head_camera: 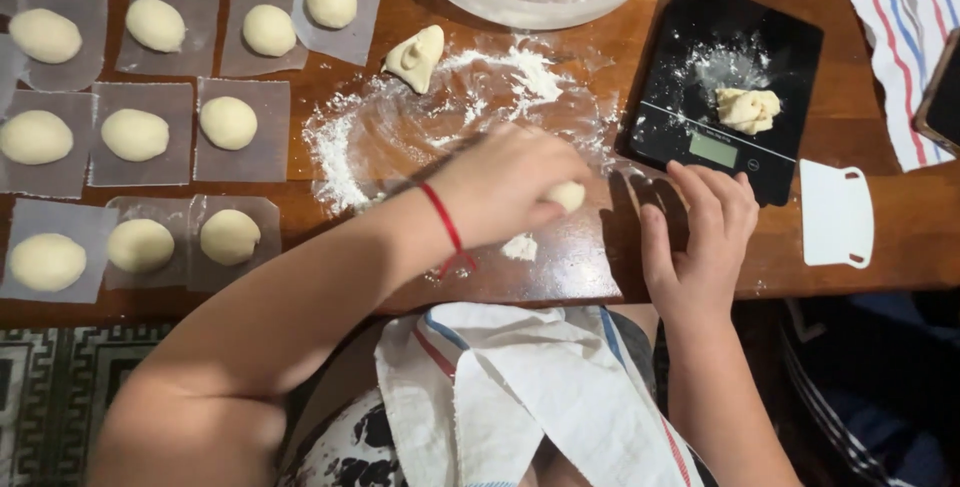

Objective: Portioning dough by weight and shaping it into small balls before placing them on parchment paper.

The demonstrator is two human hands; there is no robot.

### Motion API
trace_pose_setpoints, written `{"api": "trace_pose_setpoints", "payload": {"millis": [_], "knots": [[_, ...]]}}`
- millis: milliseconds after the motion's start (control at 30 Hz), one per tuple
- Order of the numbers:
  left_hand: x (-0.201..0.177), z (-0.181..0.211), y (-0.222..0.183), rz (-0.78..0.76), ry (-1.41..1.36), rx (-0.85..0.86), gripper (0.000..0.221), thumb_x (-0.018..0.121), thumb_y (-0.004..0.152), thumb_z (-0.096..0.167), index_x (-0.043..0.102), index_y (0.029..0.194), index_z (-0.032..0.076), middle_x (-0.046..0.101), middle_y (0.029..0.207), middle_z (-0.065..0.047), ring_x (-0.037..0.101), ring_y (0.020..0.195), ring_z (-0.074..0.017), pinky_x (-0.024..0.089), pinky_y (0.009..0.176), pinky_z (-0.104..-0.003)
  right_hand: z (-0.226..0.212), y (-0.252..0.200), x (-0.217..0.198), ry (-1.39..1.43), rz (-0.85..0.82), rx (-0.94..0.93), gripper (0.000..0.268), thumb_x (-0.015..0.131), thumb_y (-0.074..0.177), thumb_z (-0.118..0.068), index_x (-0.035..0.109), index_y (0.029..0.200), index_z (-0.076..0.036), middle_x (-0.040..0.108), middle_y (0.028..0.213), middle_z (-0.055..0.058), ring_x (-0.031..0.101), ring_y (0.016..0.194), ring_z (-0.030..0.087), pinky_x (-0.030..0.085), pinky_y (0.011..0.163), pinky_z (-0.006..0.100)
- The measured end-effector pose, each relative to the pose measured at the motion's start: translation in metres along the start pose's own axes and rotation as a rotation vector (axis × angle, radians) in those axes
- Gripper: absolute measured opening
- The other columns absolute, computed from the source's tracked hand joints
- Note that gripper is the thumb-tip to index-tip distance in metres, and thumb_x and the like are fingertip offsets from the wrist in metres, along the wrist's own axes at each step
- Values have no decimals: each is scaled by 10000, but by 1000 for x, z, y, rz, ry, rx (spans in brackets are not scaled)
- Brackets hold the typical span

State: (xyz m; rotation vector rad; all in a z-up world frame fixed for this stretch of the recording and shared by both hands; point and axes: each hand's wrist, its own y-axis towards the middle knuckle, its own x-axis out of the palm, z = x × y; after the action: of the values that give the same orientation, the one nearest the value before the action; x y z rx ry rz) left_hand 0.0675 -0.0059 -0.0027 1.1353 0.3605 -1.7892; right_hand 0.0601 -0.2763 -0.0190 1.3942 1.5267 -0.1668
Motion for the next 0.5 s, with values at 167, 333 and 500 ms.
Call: {"api": "trace_pose_setpoints", "payload": {"millis": [167, 333, 500], "knots": [[-12, -2, -6, -41, 6, -142, 371, 774, 991, 290, 753, 1324, 127, 773, 1293, -115, 718, 1240, -341, 494, 1116, -527, 0, 1, 1, 11, 21, -78, 456, 709, 1082, -148, 603, 1517, -60, 557, 1364, 141, 489, 1373, 368, 225, 1296, 675], [27, 4, 9, -42, 19, 0, 436, 713, 1053, 335, 685, 1423, 107, 708, 1440, -162, 627, 1412, -356, 421, 1230, -604, 3, -2, 2, -10, 23, -79, 471, 728, 1079, -188, 606, 1516, -60, 559, 1371, 136, 484, 1368, 373, 239, 1299, 663], [60, -28, 28, 128, 360, 36, 803, 384, 1059, 787, 660, 1453, 145, 603, 1564, -177, 423, 1561, -391, 231, 1289, -684, 4, -5, 2, 6, 38, -57, 482, 745, 1070, -189, 610, 1511, -47, 561, 1393, 163, 477, 1397, 412, 257, 1284, 683]]}}
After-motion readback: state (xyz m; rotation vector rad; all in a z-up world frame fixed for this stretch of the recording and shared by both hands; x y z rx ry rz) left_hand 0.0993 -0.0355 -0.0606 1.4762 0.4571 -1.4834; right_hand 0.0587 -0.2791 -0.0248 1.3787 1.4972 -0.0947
